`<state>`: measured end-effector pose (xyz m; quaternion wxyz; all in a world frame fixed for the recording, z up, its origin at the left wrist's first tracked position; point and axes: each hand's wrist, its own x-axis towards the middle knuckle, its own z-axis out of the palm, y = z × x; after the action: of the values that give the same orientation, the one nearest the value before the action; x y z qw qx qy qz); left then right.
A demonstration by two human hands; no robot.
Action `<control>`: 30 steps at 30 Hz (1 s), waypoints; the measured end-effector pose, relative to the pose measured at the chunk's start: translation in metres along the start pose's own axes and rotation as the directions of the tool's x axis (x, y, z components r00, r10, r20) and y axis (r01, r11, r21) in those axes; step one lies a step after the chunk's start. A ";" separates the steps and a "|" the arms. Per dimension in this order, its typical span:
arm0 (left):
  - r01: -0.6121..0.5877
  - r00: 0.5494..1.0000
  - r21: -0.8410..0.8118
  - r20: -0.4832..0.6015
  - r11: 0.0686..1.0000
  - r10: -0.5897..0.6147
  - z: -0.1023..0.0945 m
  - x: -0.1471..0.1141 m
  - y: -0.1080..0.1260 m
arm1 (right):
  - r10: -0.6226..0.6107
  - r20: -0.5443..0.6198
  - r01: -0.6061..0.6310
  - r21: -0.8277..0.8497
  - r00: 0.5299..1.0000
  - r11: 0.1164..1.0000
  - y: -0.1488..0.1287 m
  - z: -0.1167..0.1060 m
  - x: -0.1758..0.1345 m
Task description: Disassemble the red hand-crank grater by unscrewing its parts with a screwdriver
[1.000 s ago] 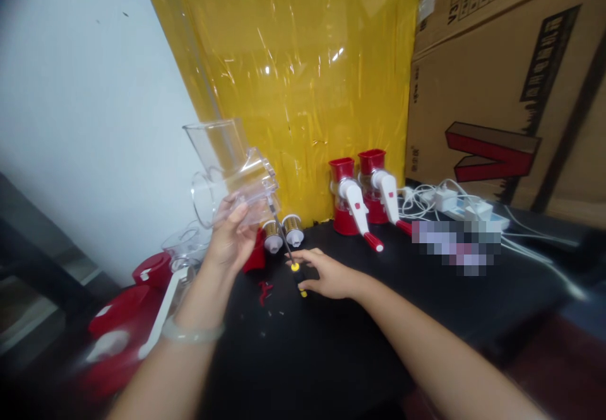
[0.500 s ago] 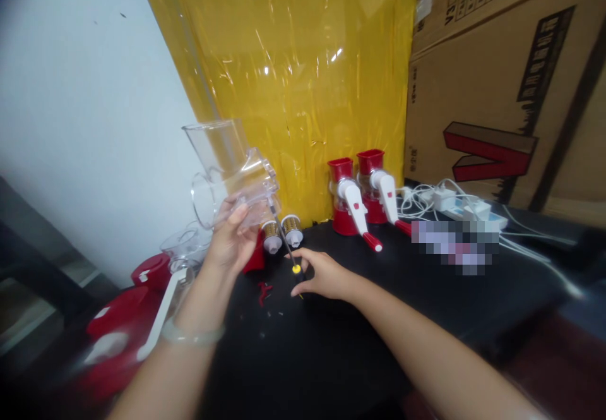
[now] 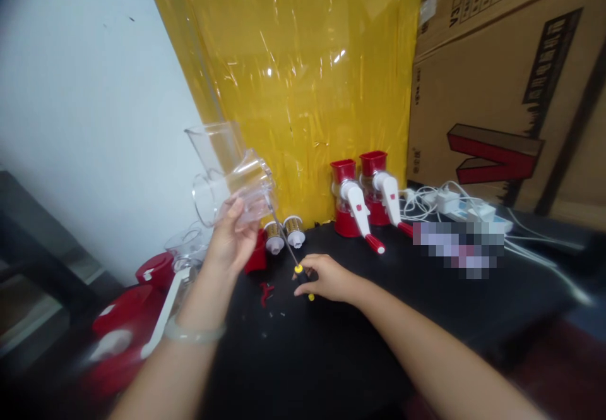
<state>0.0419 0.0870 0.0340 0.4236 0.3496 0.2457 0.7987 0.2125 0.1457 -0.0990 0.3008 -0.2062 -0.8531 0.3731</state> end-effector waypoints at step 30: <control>0.002 0.944 -0.309 -0.312 0.951 -0.104 0.037 -0.055 0.078 | 0.161 -0.206 -0.124 0.180 0.965 0.976 0.000 0.008 -0.012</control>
<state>0.0527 0.0029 0.0918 0.4477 0.1370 0.1955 0.8617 0.2163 0.1347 -0.1073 0.3816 -0.2815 -0.7635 0.4385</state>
